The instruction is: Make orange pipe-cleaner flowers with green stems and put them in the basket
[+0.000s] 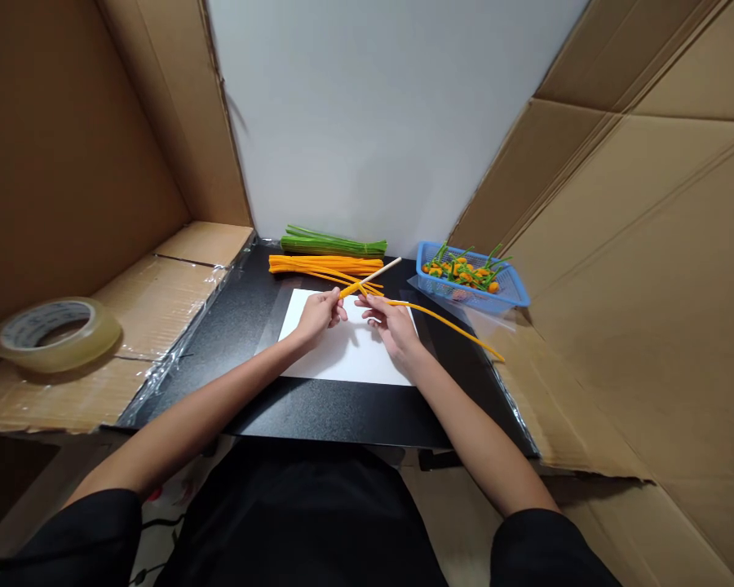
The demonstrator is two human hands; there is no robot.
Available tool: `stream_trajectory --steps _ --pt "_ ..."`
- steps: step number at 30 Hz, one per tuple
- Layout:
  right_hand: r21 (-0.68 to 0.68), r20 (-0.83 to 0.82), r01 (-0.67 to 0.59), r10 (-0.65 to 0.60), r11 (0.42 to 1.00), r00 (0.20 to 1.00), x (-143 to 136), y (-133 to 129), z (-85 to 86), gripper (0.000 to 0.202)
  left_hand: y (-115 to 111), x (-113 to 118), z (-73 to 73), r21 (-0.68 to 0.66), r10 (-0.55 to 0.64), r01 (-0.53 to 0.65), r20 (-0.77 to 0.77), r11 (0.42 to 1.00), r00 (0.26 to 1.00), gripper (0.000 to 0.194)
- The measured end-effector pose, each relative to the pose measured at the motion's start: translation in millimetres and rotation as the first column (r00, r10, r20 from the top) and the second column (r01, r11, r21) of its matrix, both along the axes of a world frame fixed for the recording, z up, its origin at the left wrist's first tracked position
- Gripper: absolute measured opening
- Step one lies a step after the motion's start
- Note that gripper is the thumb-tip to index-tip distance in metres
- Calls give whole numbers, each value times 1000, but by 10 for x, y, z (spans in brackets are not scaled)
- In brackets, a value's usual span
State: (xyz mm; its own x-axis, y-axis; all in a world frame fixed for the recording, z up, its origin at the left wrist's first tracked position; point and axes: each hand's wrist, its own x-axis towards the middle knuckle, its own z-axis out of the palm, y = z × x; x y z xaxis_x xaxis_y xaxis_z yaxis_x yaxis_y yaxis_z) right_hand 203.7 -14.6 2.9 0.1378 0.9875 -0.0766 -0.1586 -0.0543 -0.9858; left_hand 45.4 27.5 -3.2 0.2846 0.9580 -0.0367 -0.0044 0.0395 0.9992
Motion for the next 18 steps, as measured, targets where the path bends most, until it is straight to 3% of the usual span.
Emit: stream_trajectory --steps 3,6,9,12,15,18 --pt "-92 -72 -83 77 992 994 70 29 2 31 12 -28 68 -40 -205 210 95 977 974 45" --pt "-131 -145 -208 189 969 971 182 40 40 29 65 -148 148 -8 -399 400 60 916 915 44" --pt "-132 -141 -323 305 937 942 290 31 84 29 135 -295 224 -22 -586 586 -49 810 809 46" --pt "-136 -39 -422 421 896 906 343 18 130 28 189 -402 295 -6 -726 742 -211 671 655 48" --pt "-105 175 -452 464 886 868 360 7 184 28 231 -459 352 70 -717 808 -422 585 555 49" --pt "-51 428 -420 400 906 810 372 3 218 25 257 -471 363 151 -532 802 -676 578 511 48"
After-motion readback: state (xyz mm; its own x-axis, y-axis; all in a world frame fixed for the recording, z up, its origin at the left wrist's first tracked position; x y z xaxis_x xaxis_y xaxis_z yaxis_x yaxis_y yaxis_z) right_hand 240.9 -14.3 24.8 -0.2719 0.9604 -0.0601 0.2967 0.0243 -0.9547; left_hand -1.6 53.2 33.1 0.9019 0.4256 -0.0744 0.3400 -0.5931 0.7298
